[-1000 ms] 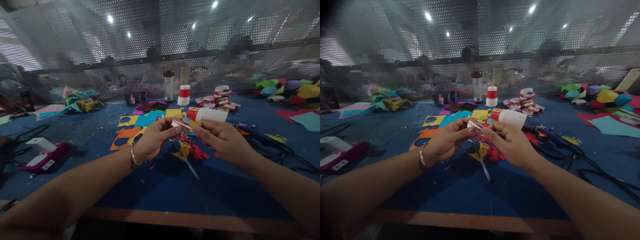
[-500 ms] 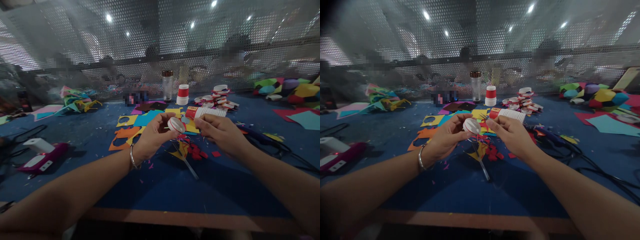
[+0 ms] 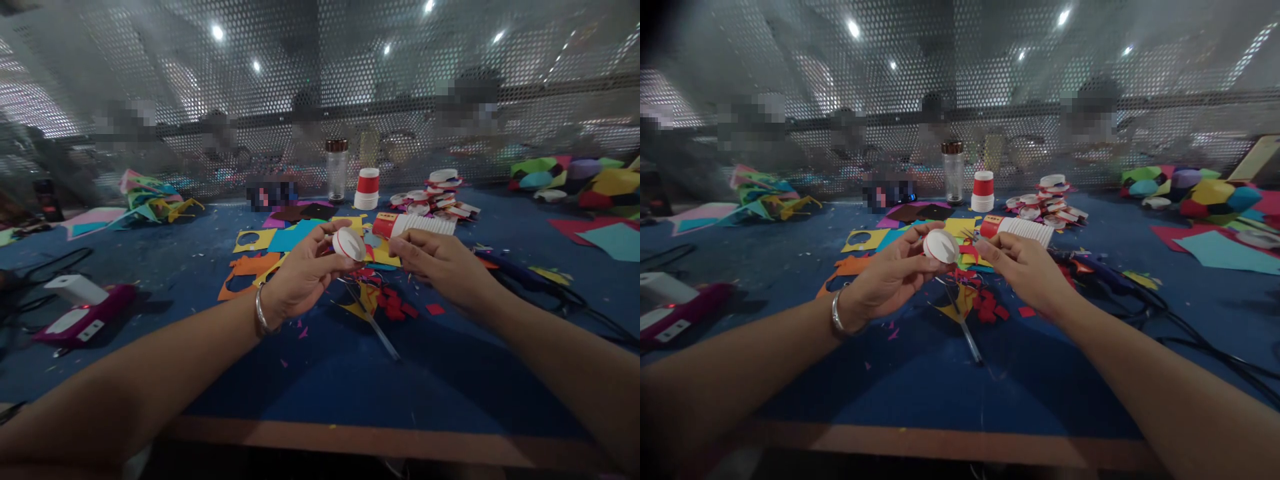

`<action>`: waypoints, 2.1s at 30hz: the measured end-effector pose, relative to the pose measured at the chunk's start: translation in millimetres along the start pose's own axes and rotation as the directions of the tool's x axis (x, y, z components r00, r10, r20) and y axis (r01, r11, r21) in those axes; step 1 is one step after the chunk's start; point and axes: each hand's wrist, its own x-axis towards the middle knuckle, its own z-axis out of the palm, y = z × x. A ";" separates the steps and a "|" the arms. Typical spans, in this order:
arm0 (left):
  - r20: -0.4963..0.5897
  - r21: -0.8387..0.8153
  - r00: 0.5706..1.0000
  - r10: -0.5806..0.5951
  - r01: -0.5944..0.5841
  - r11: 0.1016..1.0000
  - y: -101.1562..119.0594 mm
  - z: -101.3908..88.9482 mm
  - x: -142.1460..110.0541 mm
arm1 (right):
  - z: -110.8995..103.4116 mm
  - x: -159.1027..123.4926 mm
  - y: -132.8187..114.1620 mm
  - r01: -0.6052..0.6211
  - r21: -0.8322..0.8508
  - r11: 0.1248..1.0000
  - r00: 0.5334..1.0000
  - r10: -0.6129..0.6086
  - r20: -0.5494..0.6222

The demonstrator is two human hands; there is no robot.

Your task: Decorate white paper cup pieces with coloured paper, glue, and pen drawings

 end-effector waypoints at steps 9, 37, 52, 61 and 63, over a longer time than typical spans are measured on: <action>0.099 0.228 0.988 0.117 -0.137 0.964 -4.8 -1.0 -0.7 | 3.7 -2.3 -2.6 -0.002 0.078 0.997 0.999 -0.001 0.034; 0.165 0.555 0.943 0.288 -0.330 0.763 -9.8 -12.6 1.3 | 2.3 -7.6 -12.8 0.105 -0.054 0.993 0.961 -0.087 0.261; 0.187 0.568 0.930 0.316 -0.365 0.738 -9.0 -14.7 -1.0 | 1.8 -7.9 -11.6 0.125 -0.049 0.991 0.961 -0.109 0.254; 0.146 0.558 0.934 0.325 -0.349 0.753 -10.0 -13.0 -1.1 | 1.5 -9.5 -15.0 0.104 -0.076 0.992 0.964 -0.082 0.253; 0.149 0.567 0.926 0.347 -0.367 0.737 -10.6 -14.4 0.8 | 1.0 -8.8 -14.6 0.108 -0.079 0.991 0.965 -0.085 0.248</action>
